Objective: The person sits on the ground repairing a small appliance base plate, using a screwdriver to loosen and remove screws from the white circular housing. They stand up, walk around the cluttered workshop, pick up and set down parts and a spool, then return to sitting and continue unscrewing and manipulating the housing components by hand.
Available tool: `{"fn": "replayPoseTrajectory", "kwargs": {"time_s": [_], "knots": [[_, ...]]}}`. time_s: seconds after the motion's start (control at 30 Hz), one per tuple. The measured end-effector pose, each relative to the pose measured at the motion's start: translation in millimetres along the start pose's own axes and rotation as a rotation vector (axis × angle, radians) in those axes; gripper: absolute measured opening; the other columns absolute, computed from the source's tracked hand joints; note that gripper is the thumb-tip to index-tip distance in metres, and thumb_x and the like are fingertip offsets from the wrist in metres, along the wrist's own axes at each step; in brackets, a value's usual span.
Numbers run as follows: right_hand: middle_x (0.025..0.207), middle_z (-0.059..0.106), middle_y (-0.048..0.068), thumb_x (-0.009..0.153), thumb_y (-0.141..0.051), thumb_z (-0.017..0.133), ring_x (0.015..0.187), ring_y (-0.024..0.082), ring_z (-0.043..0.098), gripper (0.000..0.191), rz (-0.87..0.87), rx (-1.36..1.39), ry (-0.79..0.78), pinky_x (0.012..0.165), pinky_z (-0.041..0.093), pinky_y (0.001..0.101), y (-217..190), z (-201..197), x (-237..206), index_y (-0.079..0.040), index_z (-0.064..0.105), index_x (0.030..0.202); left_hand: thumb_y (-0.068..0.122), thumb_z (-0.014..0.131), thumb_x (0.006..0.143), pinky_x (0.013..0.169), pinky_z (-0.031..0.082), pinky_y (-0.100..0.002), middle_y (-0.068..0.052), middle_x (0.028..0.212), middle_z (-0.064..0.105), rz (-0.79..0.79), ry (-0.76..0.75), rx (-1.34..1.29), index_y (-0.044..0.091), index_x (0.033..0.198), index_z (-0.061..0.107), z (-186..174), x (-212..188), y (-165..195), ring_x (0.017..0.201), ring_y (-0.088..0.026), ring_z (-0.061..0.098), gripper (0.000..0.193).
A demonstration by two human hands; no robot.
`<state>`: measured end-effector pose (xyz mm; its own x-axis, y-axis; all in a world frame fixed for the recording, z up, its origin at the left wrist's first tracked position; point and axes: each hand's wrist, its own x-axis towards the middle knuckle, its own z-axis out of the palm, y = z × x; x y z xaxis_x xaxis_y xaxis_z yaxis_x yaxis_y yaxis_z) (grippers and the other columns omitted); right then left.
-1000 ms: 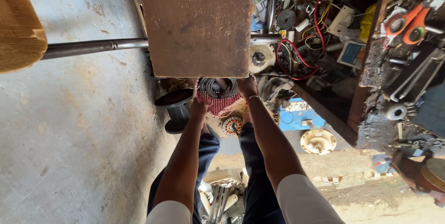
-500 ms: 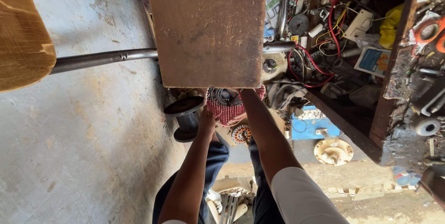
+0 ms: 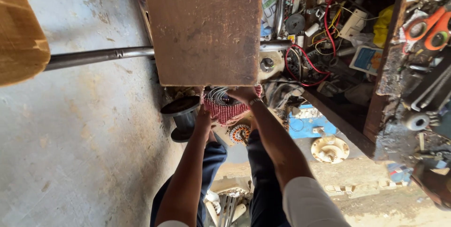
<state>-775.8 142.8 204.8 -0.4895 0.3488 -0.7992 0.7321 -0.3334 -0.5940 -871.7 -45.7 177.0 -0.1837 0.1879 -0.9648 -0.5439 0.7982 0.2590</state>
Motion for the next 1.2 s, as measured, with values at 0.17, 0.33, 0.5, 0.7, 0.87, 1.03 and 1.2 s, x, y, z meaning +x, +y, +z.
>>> {"fn": "replayPoseTrajectory", "kwargs": {"time_s": [0.17, 0.33, 0.5, 0.7, 0.87, 1.03, 1.2], "knots": [[0.134, 0.066, 0.009, 0.073, -0.024, 0.090, 0.130, 0.027, 0.058, 0.055, -0.622, -0.372, 0.295, 0.111, 0.047, 0.0420, 69.4, 7.3, -55.7, -0.015, 0.067, 0.123, 0.028, 0.039, 0.102, 0.080, 0.055, -0.045, -0.007, 0.137, 0.059, 0.010, 0.002, 0.006, 0.030, 0.164, 0.018, 2.7, 4.5, -11.3, 0.096, -0.022, 0.073, 0.066], [0.134, 0.068, 0.004, 0.074, -0.029, 0.088, 0.134, 0.026, 0.057, 0.053, -0.823, -0.512, 0.308, 0.113, 0.049, 0.0428, 107.6, 32.1, -86.7, -0.017, 0.069, 0.123, 0.033, 0.040, 0.104, 0.083, 0.057, -0.046, -0.005, 0.135, 0.060, -0.016, -0.006, 0.015, 0.033, 0.164, 0.021, 8.1, -0.6, -17.1, 0.092, -0.022, 0.072, 0.063], [0.129, 0.068, -0.001, 0.077, -0.036, 0.086, 0.131, 0.023, 0.055, 0.049, -0.830, -0.669, 0.338, 0.107, 0.045, 0.0441, 104.4, 35.2, -94.8, -0.017, 0.071, 0.119, 0.030, 0.039, 0.104, 0.085, 0.057, -0.047, -0.007, 0.137, 0.060, 0.007, 0.000, 0.056, 0.033, 0.165, 0.014, 14.3, -7.2, -15.8, 0.092, -0.024, 0.072, 0.066], [0.133, 0.067, -0.002, 0.077, -0.033, 0.083, 0.136, 0.023, 0.055, 0.046, -0.852, -0.690, 0.357, 0.111, 0.042, 0.0435, 93.3, 23.6, -109.6, -0.018, 0.070, 0.119, 0.028, 0.041, 0.102, 0.086, 0.056, -0.048, -0.003, 0.143, 0.057, 0.011, 0.002, 0.074, 0.032, 0.165, 0.012, 15.2, -15.6, -5.6, 0.097, -0.023, 0.071, 0.070], [0.127, 0.068, -0.001, 0.075, -0.030, 0.083, 0.132, 0.022, 0.056, 0.047, -0.842, -0.643, 0.400, 0.110, 0.041, 0.0461, 92.0, 15.5, -118.0, -0.018, 0.068, 0.117, 0.027, 0.039, 0.103, 0.085, 0.055, -0.046, -0.005, 0.140, 0.065, 0.000, -0.006, 0.076, 0.032, 0.166, 0.008, 15.2, -17.7, -6.2, 0.098, -0.022, 0.069, 0.070], [0.118, 0.070, -0.008, 0.098, -0.023, 0.079, 0.103, 0.012, 0.061, 0.021, -0.576, -0.746, 0.452, 0.097, 0.047, 0.0328, 92.2, 15.2, -106.4, -0.025, 0.067, 0.116, 0.026, 0.041, 0.103, 0.085, 0.056, -0.049, -0.007, 0.144, 0.061, 0.022, 0.038, 0.050, 0.032, 0.166, 0.007, 7.1, -10.8, -12.6, 0.095, -0.022, 0.071, 0.072], [0.117, 0.071, -0.001, 0.085, -0.019, 0.081, 0.104, 0.013, 0.065, 0.039, -0.770, -0.428, 0.788, 0.092, 0.054, 0.0310, 87.8, 3.5, -101.1, -0.016, 0.061, 0.118, 0.024, 0.040, 0.104, 0.081, 0.055, -0.047, -0.003, 0.160, 0.043, 0.081, 0.064, 0.035, 0.029, 0.165, 0.009, -1.1, -9.7, -15.1, 0.094, -0.023, 0.073, 0.069]]}}
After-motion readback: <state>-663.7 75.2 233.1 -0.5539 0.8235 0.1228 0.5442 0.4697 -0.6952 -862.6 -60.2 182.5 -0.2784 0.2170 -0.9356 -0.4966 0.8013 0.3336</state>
